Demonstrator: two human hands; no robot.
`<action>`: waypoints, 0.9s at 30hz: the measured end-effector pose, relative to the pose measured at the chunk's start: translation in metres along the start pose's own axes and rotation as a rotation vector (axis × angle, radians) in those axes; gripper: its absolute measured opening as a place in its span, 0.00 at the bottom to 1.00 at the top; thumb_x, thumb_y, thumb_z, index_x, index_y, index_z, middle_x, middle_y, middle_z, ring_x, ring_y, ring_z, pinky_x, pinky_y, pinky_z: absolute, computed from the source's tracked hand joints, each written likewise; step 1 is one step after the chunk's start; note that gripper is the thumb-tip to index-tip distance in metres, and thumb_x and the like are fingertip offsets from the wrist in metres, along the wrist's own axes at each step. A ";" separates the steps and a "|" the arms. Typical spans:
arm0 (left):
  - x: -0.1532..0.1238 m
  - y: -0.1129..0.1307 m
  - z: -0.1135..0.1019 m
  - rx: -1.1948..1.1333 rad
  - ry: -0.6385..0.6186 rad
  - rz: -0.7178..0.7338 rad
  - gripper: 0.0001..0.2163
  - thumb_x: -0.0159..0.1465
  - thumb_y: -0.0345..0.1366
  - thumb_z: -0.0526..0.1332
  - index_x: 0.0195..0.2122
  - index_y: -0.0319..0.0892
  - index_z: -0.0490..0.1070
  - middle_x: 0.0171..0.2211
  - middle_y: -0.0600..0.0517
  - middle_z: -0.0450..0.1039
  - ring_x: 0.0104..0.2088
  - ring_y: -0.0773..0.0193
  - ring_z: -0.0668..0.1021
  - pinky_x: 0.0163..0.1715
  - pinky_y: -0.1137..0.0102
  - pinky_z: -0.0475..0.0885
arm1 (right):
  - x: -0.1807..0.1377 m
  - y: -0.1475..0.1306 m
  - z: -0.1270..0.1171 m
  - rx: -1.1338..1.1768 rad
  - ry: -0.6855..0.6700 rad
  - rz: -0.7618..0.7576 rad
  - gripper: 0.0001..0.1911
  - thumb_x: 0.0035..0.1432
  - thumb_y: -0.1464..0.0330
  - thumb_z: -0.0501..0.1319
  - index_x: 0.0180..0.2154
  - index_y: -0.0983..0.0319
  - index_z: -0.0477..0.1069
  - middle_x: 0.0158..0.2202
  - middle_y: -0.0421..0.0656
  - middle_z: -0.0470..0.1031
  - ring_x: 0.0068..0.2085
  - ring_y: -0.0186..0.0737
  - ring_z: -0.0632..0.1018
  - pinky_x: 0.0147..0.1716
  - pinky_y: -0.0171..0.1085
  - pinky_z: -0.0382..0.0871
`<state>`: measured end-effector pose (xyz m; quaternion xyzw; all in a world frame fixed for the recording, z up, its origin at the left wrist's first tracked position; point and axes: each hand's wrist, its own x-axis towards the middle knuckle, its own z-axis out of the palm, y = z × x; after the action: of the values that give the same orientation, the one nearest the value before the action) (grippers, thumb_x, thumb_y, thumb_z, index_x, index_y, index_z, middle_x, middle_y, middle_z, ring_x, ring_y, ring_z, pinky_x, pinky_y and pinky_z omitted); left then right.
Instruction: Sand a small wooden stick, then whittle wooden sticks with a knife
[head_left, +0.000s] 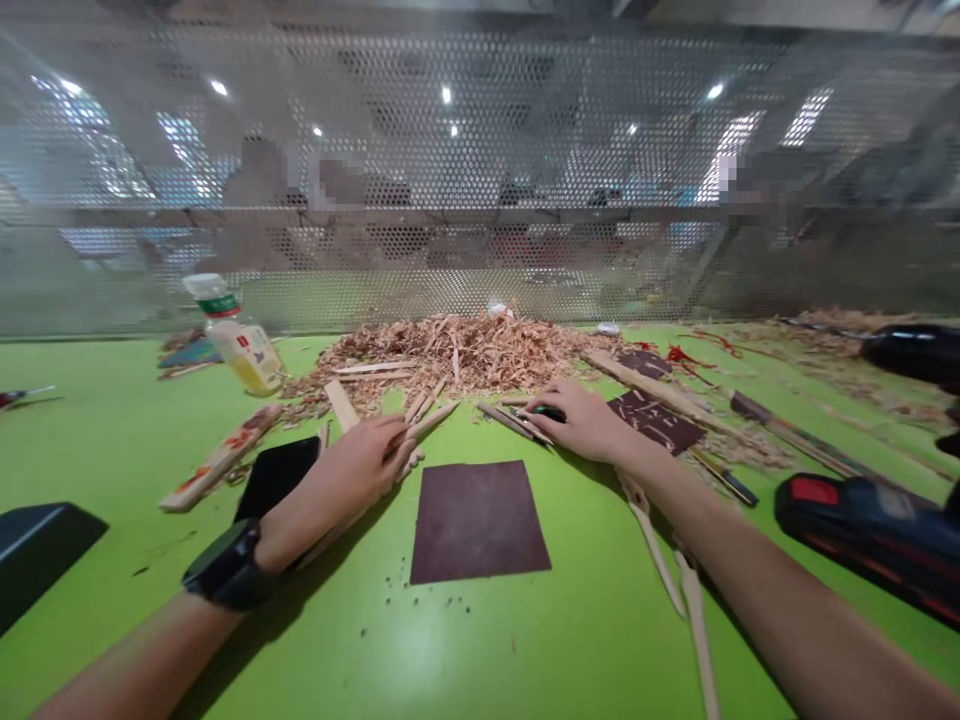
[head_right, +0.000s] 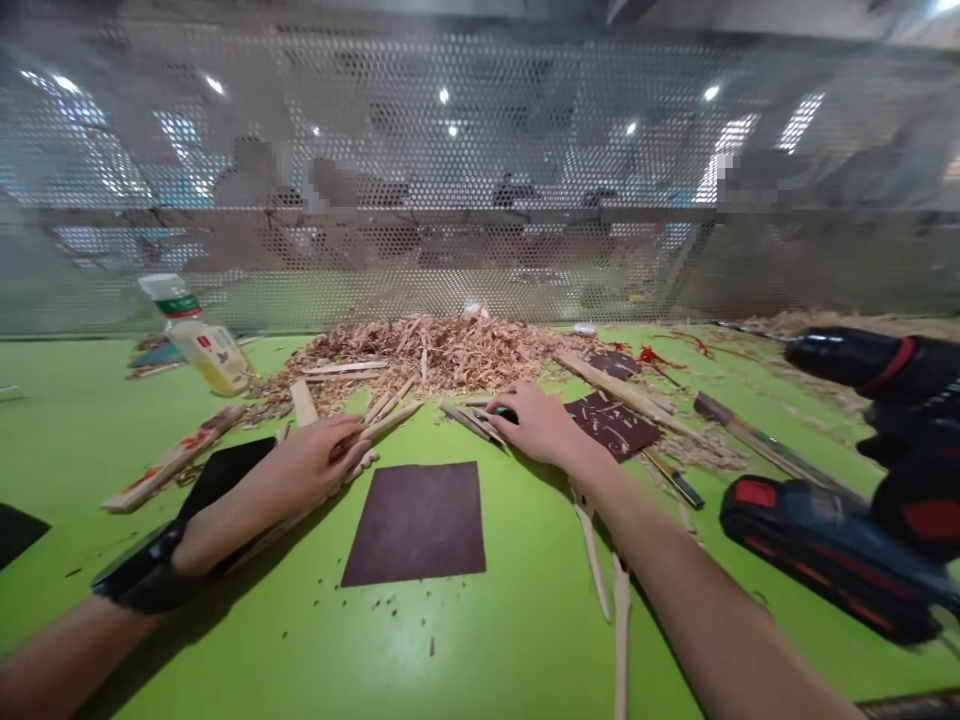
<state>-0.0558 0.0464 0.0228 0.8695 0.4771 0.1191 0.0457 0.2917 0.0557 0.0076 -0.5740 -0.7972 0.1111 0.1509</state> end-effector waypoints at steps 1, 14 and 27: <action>0.000 0.001 0.000 -0.016 0.001 -0.020 0.17 0.76 0.44 0.50 0.41 0.42 0.75 0.42 0.44 0.78 0.41 0.51 0.78 0.43 0.59 0.72 | -0.001 0.001 0.000 -0.006 0.003 0.003 0.23 0.73 0.51 0.54 0.54 0.56 0.80 0.58 0.52 0.77 0.58 0.57 0.75 0.55 0.55 0.70; -0.004 0.000 0.007 0.099 0.048 -0.022 0.16 0.77 0.42 0.51 0.48 0.41 0.77 0.46 0.41 0.81 0.43 0.49 0.80 0.45 0.58 0.74 | 0.008 0.042 -0.002 0.007 0.040 0.203 0.22 0.74 0.55 0.53 0.53 0.58 0.80 0.59 0.51 0.80 0.59 0.55 0.77 0.55 0.48 0.70; -0.005 0.015 0.018 -0.053 0.083 0.388 0.14 0.77 0.40 0.55 0.54 0.44 0.79 0.51 0.45 0.83 0.54 0.51 0.81 0.55 0.53 0.77 | 0.006 0.050 -0.013 0.126 0.069 0.217 0.19 0.66 0.52 0.62 0.34 0.59 0.80 0.38 0.48 0.84 0.39 0.48 0.80 0.40 0.41 0.70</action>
<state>-0.0421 0.0347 0.0077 0.9380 0.2988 0.1738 0.0252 0.3391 0.0772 0.0027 -0.6497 -0.7162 0.1567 0.2012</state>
